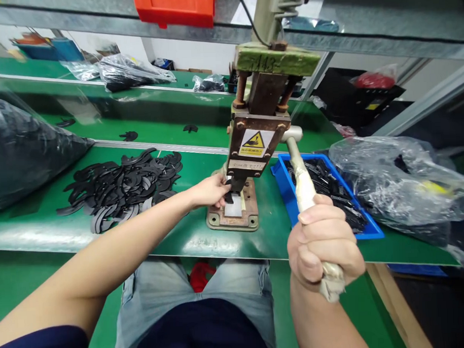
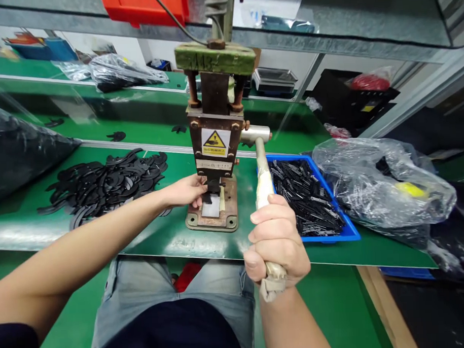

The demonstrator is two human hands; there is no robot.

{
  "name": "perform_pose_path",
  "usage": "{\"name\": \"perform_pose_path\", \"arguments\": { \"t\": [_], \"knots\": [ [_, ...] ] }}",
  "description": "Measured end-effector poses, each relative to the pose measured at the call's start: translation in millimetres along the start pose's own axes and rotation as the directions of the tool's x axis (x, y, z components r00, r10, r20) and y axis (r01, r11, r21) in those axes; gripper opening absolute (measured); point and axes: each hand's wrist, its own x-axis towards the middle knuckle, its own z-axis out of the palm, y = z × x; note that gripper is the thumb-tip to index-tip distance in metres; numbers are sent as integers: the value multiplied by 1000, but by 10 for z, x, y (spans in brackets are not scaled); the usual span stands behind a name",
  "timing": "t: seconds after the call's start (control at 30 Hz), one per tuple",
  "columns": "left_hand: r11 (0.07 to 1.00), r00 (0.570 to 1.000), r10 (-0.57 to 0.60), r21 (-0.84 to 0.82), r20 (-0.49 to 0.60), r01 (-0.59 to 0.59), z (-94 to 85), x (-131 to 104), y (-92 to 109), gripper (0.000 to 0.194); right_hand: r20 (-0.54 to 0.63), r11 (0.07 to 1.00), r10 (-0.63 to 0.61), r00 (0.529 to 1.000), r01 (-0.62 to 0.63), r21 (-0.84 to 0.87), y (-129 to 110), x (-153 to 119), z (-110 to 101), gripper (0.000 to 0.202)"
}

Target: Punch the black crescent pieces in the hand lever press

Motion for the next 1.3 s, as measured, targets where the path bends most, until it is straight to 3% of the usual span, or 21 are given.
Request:
{"name": "perform_pose_path", "arguments": {
  "t": [0.1, 0.2, 0.27, 0.37, 0.47, 0.6, 0.7, 0.87, 1.07, 1.3],
  "knots": [
    [998, 992, 55, 35, 116, -60, -269, -197, 79, 27, -4, 1000, -17, 1000, 17, -1, 6, 17, 0, 25],
    [945, 977, 209, 266, -47, -189, -773, -431, 92, 32, -78, 1000, -31, 996, 31, -2, 40, 20, 58, 31],
    [797, 945, 292, 584, -148, -155, -1097, -594, 22, 29, -133, 999, -36, 991, 37, 8, 76, 16, 111, 36],
    [446, 945, 317, 892, -85, -70, -1334, -794, -157, 25, -196, 997, -62, 979, 71, 40, 133, 6, 171, 40],
    [202, 958, 286, 978, -16, -44, -1227, -900, -309, 35, -225, 994, -85, 971, 99, 51, 157, -3, 181, 40],
    [42, 951, 295, 995, -96, 88, -919, -900, -375, 53, -182, 999, -45, 982, 50, 23, 129, -7, 132, 33],
    [40, 953, 282, 994, -107, 100, -792, -831, -395, 49, -140, 999, -52, 989, 53, 6, 102, -1, 103, 30],
    [153, 965, 228, 984, -128, 94, -698, -755, -431, 37, -147, 998, -60, 987, 64, 21, 88, 31, 126, 31],
    [86, 922, 351, 986, -163, 141, -703, -886, -379, 51, -152, 997, -74, 986, 78, 24, 95, 45, 145, 32],
    [74, 942, 307, 990, -136, 119, -773, -920, -426, 42, -218, 994, -99, 971, 107, 21, 152, 31, 185, 38]
  ]
}}
